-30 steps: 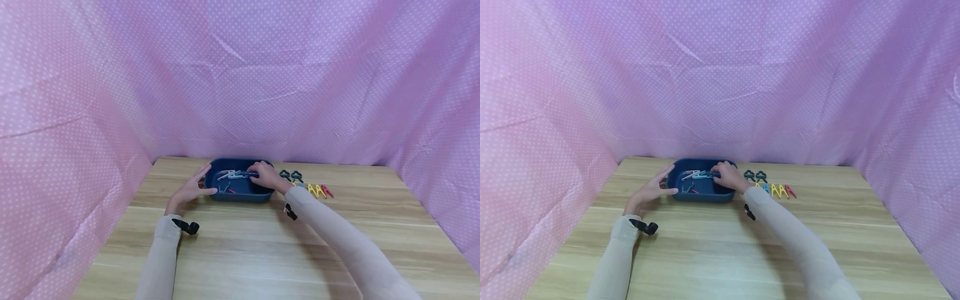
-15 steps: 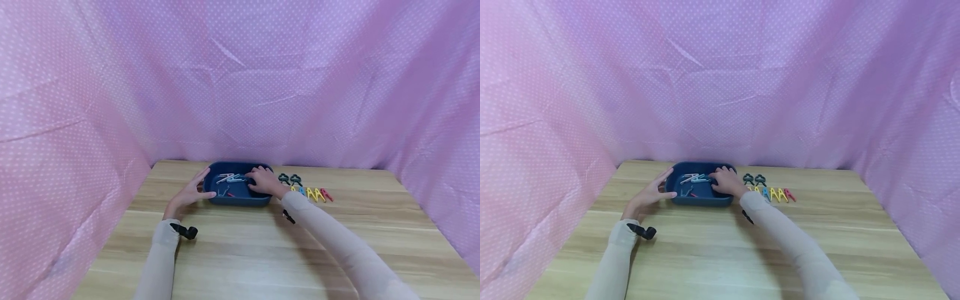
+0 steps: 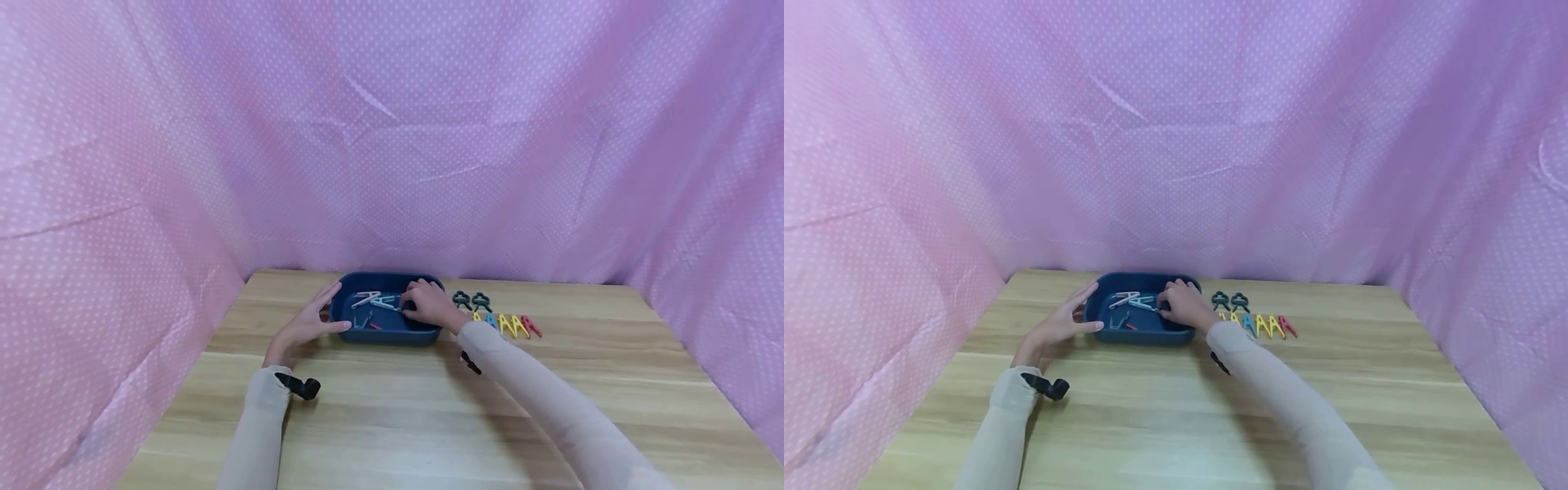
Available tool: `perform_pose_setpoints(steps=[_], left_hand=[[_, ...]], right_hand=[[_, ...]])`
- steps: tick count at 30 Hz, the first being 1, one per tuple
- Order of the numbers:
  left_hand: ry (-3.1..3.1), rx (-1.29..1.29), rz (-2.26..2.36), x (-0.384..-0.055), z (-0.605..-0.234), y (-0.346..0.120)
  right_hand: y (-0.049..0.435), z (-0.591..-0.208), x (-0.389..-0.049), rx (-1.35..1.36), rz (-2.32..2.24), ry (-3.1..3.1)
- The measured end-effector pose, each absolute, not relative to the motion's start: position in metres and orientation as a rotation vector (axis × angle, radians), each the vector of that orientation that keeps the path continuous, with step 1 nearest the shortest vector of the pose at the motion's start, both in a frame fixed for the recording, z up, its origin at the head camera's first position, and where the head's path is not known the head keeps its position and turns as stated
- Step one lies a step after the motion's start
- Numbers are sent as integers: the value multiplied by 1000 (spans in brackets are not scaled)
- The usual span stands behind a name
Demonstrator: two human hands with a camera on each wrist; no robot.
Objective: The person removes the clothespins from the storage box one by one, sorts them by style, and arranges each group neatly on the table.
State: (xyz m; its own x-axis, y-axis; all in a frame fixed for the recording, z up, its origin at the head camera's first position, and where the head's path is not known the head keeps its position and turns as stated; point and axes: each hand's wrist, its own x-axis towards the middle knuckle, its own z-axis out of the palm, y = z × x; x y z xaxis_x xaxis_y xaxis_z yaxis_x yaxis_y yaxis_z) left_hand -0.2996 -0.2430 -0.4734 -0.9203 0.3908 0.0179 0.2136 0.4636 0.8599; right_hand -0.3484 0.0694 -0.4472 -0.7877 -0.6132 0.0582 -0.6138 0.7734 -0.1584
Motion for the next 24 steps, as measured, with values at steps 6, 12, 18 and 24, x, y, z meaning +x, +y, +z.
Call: perform_pose_setpoints(steps=[6,12,18,24], left_hand=[[2506,484,1454,-299,-471,-241],[2510,506,1452,-304,-470,-240],[2515,529,1454,-302,-473,-242],[2521,540,1462,-300,-475,-243]], right_hand=[[71,-447,-348,1052,296,-2922],[73,-446,-351,1017,283,-2912],[71,-451,-351,1040,302,-2888],[70,-451,-349,1046,308,-2885]])
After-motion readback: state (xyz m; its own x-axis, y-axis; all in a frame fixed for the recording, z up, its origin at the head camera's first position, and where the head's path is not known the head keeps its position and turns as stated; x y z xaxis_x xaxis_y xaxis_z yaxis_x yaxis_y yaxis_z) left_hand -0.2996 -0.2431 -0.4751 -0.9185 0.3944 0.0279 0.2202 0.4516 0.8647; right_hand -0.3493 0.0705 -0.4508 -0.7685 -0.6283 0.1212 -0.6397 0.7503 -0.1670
